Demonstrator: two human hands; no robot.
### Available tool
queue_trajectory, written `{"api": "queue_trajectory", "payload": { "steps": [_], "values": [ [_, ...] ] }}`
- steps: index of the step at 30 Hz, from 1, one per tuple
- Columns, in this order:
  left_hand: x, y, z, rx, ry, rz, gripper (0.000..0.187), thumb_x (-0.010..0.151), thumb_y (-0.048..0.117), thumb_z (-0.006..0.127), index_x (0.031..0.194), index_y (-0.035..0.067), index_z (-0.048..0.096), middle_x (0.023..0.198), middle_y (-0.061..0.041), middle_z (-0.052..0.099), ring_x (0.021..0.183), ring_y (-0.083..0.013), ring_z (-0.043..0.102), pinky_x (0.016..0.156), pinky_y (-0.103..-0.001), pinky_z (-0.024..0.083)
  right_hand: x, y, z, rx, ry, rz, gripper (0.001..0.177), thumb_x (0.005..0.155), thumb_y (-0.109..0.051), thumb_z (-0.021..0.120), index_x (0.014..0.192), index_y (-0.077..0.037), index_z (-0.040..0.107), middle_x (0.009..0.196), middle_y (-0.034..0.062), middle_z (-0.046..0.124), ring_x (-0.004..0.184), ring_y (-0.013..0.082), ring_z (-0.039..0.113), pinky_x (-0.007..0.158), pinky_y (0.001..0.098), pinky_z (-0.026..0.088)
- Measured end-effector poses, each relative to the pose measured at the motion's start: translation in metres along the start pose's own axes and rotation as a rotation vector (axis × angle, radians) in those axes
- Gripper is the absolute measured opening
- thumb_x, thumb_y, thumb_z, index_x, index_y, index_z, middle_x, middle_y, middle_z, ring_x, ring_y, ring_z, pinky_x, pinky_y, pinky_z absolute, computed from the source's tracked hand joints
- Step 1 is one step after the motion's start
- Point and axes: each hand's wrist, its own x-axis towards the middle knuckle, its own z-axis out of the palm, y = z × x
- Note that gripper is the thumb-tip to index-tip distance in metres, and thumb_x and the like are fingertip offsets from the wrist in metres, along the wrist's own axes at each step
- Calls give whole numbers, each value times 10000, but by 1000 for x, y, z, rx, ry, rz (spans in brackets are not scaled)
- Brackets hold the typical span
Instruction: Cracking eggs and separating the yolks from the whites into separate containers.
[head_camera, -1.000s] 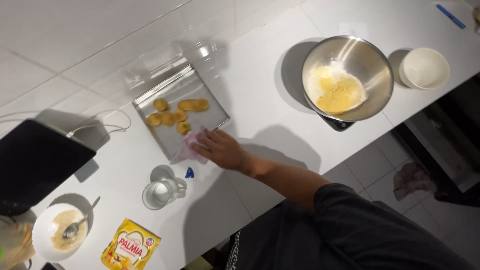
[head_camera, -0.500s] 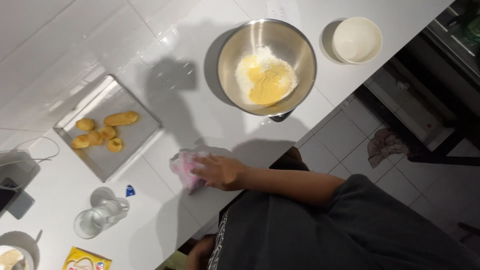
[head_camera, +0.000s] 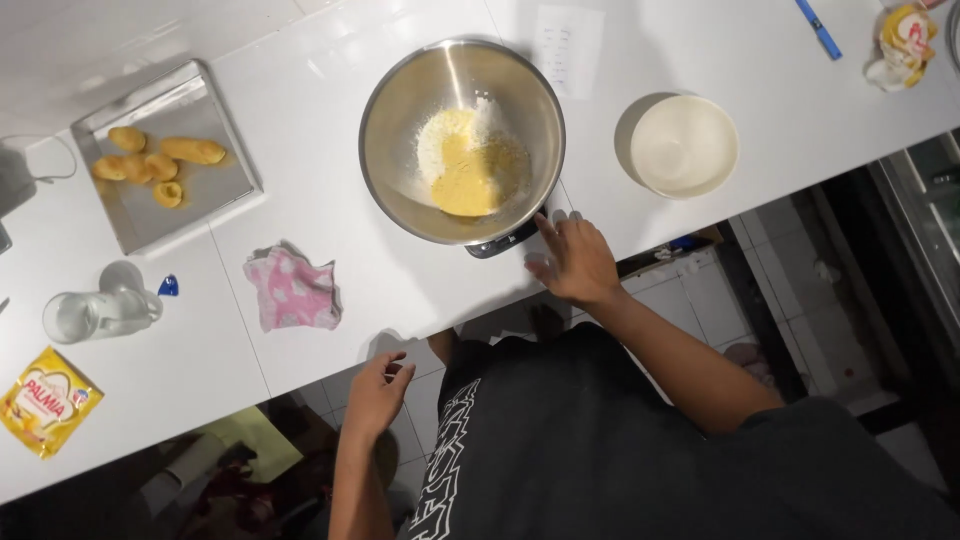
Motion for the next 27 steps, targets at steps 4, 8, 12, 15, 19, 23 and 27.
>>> {"api": "queue_trajectory", "payload": {
  "steps": [4,8,12,15,19,23,27],
  "values": [
    [-17,11,10,-19,13,-41,466,968,406,558,1360,171,649,1208,-70,733,1101,-234,669,949,-383,527,0,5,9,-83,-132,17,809,900,-656,633,1449,-65,560,974,77,545,771,281,492,710,398,461],
    [-17,2,22,-34,33,-48,467,974,401,567,1369,163,640,1196,-63,739,1058,-227,673,916,-375,534,-10,3,22,-301,-115,-69,986,802,-767,691,1456,-44,543,1114,64,686,951,254,627,809,369,543],
    [-13,1,22,-16,4,-34,446,978,391,569,1355,164,644,1172,-58,739,1036,-220,672,898,-366,533,-1,1,19,-305,-184,-80,1038,782,-815,671,1405,8,567,1056,102,690,886,257,654,722,363,524],
    [-13,-4,12,-21,11,30,458,974,384,560,1359,151,645,1170,-59,751,1027,-225,688,899,-377,531,6,-7,-1,-418,-217,-110,1009,868,-873,496,1372,-11,643,1101,82,699,843,227,633,741,339,497],
    [-5,-21,-9,-48,76,66,451,960,363,581,1346,146,669,1189,-64,759,1082,-218,704,967,-377,544,14,-11,-52,449,62,664,375,970,-353,657,1168,-34,648,1005,113,663,833,271,612,719,405,484],
    [2,-48,-25,-20,122,-30,441,937,370,605,1308,152,701,1175,-82,773,1081,-230,708,992,-370,527,28,12,-98,1112,536,1754,297,1073,-303,486,1242,-67,420,923,67,580,604,131,551,537,270,459],
    [16,-52,-28,19,74,-61,446,938,362,610,1331,174,704,1188,-63,773,1090,-216,709,986,-367,520,33,48,-111,1176,538,1756,809,1008,-315,579,1643,-178,97,1000,121,654,635,140,645,516,240,512]
  ]
}}
